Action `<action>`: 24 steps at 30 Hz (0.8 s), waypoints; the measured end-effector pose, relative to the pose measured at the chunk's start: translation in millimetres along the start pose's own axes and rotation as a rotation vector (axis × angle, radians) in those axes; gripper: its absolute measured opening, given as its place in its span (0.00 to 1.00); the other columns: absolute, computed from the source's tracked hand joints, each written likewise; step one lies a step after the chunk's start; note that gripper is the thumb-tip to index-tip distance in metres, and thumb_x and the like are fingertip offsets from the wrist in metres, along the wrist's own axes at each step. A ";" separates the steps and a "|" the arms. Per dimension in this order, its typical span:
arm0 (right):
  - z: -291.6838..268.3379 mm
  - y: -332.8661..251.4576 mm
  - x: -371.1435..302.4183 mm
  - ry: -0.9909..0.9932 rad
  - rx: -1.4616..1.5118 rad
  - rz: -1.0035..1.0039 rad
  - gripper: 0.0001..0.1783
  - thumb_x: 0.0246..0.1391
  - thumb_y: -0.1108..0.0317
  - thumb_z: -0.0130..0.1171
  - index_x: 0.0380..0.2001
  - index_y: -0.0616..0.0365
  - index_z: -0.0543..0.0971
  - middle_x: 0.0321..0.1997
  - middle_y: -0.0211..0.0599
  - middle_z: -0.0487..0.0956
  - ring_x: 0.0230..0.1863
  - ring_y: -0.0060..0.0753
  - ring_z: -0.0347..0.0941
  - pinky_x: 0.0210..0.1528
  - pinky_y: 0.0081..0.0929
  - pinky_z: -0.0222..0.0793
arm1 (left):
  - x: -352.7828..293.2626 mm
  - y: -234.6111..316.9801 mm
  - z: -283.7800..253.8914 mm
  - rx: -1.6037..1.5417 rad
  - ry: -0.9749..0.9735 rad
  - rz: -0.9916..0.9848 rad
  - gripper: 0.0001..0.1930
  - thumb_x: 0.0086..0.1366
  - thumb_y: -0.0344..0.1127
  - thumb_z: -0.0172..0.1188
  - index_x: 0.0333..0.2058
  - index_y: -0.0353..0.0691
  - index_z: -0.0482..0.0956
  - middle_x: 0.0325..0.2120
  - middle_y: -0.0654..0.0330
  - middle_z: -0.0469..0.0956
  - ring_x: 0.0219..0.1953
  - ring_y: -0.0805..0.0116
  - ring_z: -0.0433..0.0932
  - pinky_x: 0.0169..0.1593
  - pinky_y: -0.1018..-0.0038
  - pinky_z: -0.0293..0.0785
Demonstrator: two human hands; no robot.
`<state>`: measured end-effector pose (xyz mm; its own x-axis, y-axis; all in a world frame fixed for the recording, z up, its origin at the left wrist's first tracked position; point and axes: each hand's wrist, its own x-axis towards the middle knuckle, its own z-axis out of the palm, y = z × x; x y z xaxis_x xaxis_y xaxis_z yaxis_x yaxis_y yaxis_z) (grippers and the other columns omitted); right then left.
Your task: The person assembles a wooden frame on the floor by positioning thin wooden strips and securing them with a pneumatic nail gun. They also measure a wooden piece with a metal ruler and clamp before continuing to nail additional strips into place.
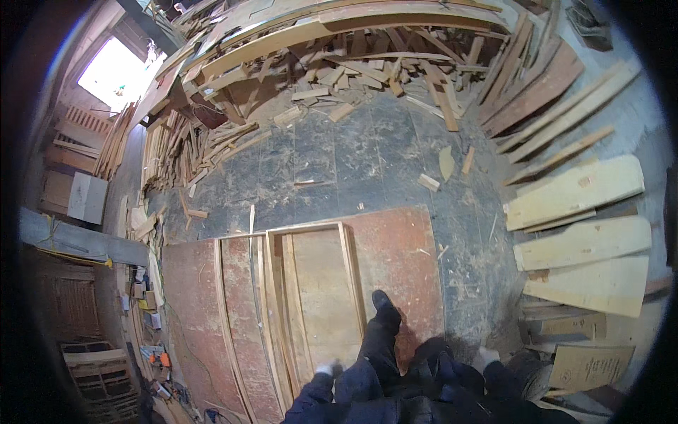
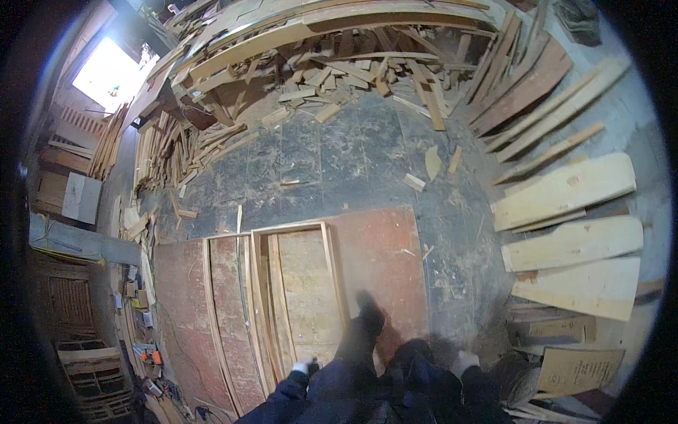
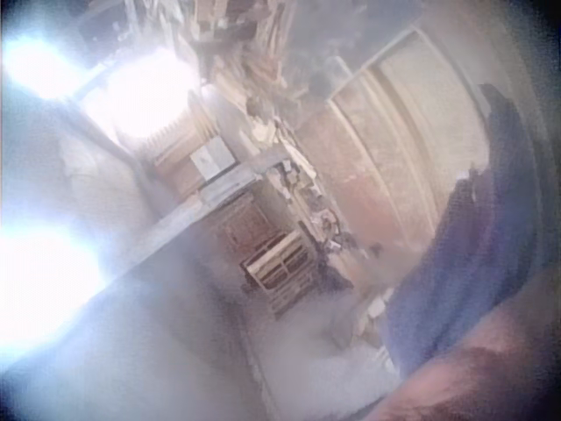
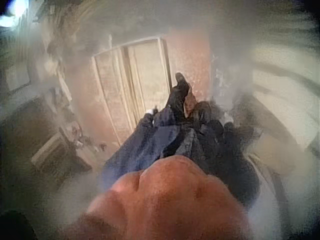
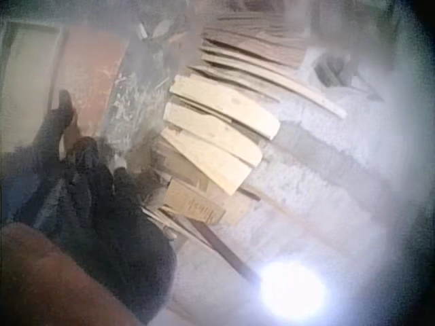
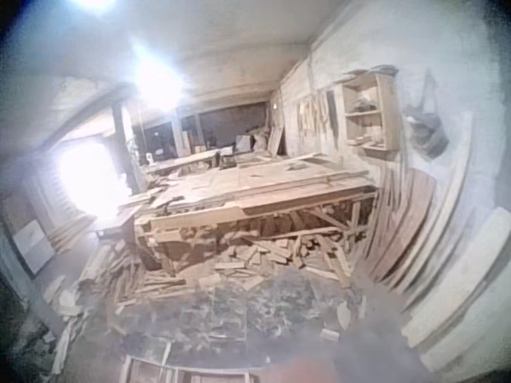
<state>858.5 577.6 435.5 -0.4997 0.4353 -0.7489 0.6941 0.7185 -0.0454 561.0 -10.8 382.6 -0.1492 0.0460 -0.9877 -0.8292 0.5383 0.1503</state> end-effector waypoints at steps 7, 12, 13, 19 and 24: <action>-131.9 -25.9 66.2 -0.275 -0.110 0.011 0.13 0.58 0.59 0.58 0.42 0.53 0.82 0.45 0.49 0.84 0.48 0.54 0.82 0.46 0.48 0.77 | -55.9 350.6 -53.7 -0.466 0.019 0.254 0.23 0.74 0.45 0.56 0.60 0.37 0.74 0.44 0.49 0.85 0.43 0.51 0.86 0.44 0.58 0.82; -309.5 -127.7 220.3 -0.064 -0.121 -0.202 0.15 0.47 0.58 0.68 0.36 0.55 0.83 0.36 0.47 0.84 0.45 0.52 0.83 0.45 0.48 0.77 | -39.0 542.6 -53.7 -0.433 0.053 0.172 0.24 0.73 0.47 0.56 0.61 0.39 0.73 0.46 0.49 0.85 0.45 0.52 0.86 0.47 0.57 0.81; -349.1 -148.6 262.6 0.031 -0.118 -0.284 0.14 0.48 0.58 0.67 0.35 0.55 0.83 0.36 0.47 0.84 0.44 0.51 0.83 0.44 0.48 0.77 | -30.3 578.5 -54.2 -0.473 0.053 0.151 0.25 0.73 0.47 0.56 0.62 0.39 0.73 0.47 0.48 0.84 0.46 0.51 0.85 0.48 0.56 0.80; -619.2 -308.3 518.3 0.270 0.316 -0.348 0.13 0.59 0.59 0.60 0.31 0.60 0.81 0.32 0.46 0.83 0.37 0.49 0.80 0.43 0.47 0.75 | 6.4 750.9 -47.7 -0.433 0.033 0.132 0.27 0.75 0.50 0.54 0.63 0.38 0.73 0.50 0.45 0.83 0.50 0.48 0.84 0.53 0.55 0.78; -895.7 -467.5 619.0 0.273 0.899 -0.429 0.11 0.62 0.63 0.61 0.39 0.60 0.79 0.33 0.39 0.81 0.31 0.38 0.78 0.34 0.36 0.74 | 24.7 890.3 -68.5 -0.474 0.041 0.220 0.25 0.74 0.48 0.55 0.62 0.40 0.72 0.41 0.49 0.85 0.42 0.53 0.86 0.45 0.59 0.81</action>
<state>-239.5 997.1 585.4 -0.8193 0.4272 -0.3823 0.5044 0.2201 -0.8349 -217.9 411.9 494.9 -0.3598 0.0773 -0.9298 -0.9274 0.0795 0.3655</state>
